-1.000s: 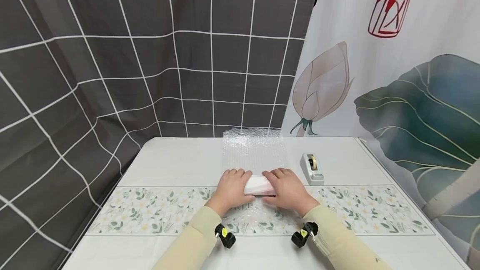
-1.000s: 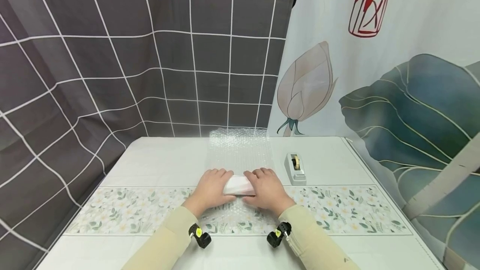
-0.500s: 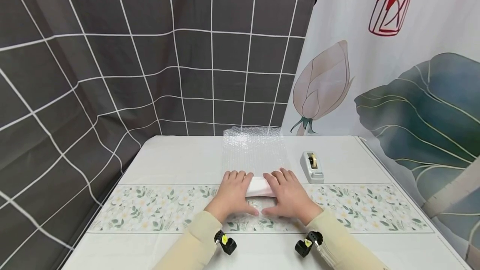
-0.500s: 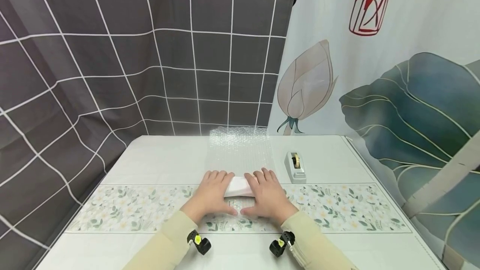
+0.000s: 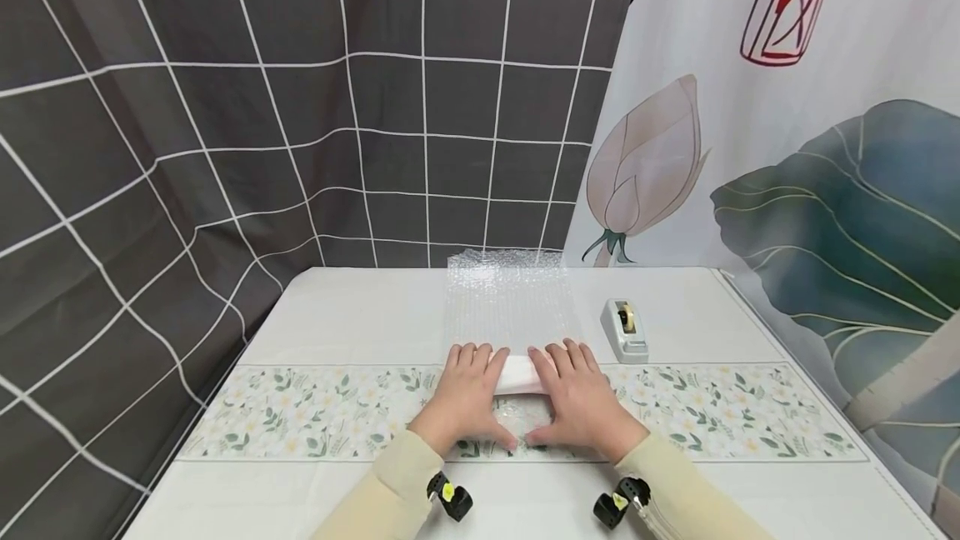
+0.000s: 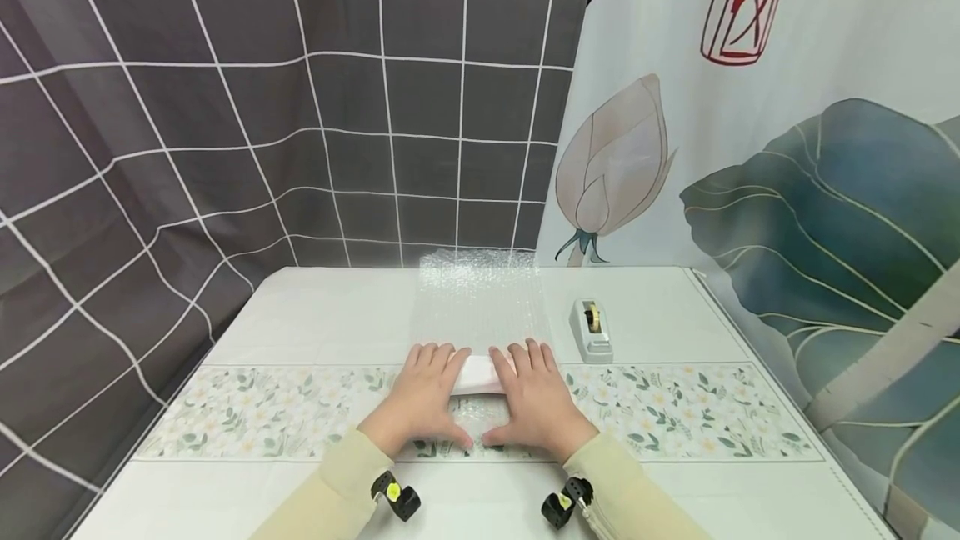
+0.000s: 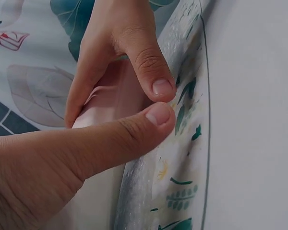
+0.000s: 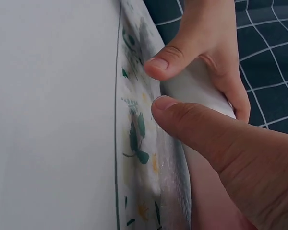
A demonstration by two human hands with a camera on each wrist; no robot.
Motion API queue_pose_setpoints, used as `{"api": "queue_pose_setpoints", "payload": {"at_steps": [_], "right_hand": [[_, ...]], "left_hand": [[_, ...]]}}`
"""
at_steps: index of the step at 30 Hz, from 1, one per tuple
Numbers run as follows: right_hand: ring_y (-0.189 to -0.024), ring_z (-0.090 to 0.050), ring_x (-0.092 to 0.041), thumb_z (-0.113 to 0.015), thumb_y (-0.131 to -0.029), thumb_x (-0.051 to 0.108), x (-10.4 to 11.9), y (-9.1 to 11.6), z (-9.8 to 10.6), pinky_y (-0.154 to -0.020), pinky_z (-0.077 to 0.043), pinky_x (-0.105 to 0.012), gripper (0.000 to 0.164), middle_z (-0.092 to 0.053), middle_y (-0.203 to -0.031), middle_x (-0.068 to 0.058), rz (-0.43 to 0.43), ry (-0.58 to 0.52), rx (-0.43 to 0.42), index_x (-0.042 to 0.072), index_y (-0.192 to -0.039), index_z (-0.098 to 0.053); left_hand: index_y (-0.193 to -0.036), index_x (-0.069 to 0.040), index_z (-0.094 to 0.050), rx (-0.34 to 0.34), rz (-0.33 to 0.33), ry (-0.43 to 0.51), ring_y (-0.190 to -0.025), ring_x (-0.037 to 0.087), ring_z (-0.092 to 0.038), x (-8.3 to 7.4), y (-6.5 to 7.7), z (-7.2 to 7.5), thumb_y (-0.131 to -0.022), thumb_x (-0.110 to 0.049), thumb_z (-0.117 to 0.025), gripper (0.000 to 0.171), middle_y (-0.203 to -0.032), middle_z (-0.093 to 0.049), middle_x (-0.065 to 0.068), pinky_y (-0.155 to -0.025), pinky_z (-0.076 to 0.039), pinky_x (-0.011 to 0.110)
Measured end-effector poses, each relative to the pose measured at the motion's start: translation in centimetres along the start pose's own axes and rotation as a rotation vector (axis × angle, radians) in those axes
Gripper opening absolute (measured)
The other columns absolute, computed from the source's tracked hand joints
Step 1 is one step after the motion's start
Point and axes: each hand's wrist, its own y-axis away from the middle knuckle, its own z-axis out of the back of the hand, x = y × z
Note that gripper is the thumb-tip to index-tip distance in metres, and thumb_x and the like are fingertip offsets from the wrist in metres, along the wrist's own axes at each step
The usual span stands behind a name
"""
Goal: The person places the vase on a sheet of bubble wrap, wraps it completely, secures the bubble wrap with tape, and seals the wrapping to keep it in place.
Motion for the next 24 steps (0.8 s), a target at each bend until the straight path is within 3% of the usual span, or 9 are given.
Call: {"api": "queue_pose_setpoints", "payload": {"at_steps": [12, 24], "right_hand": [[-0.129, -0.046, -0.054, -0.082, -0.050, 0.077, 0.49, 0.67, -0.04, -0.110, -0.033, -0.065, 0.129, -0.051, -0.136, -0.025, 0.012, 0.039, -0.057, 0.004, -0.149, -0.044], [-0.126, -0.048, -0.054, -0.078, -0.067, 0.066, 0.53, 0.38, 0.70, -0.108, -0.034, -0.066, 0.106, -0.054, -0.134, -0.026, 0.009, 0.008, -0.043, 0.002, -0.146, -0.047]], "left_hand": [[-0.157, -0.011, -0.030, -0.004, 0.009, -0.053, -0.139, 0.035, -0.034, -0.64, 0.83, -0.26, -0.050, -0.084, -0.080, 0.139, -0.149, -0.039, 0.014, -0.118, -0.023, 0.053], [-0.158, -0.010, -0.029, 0.055, 0.025, -0.022, -0.142, 0.035, -0.032, -0.63, 0.52, 0.12, -0.058, -0.075, -0.083, 0.131, -0.152, -0.037, 0.014, -0.120, -0.021, 0.053]]}}
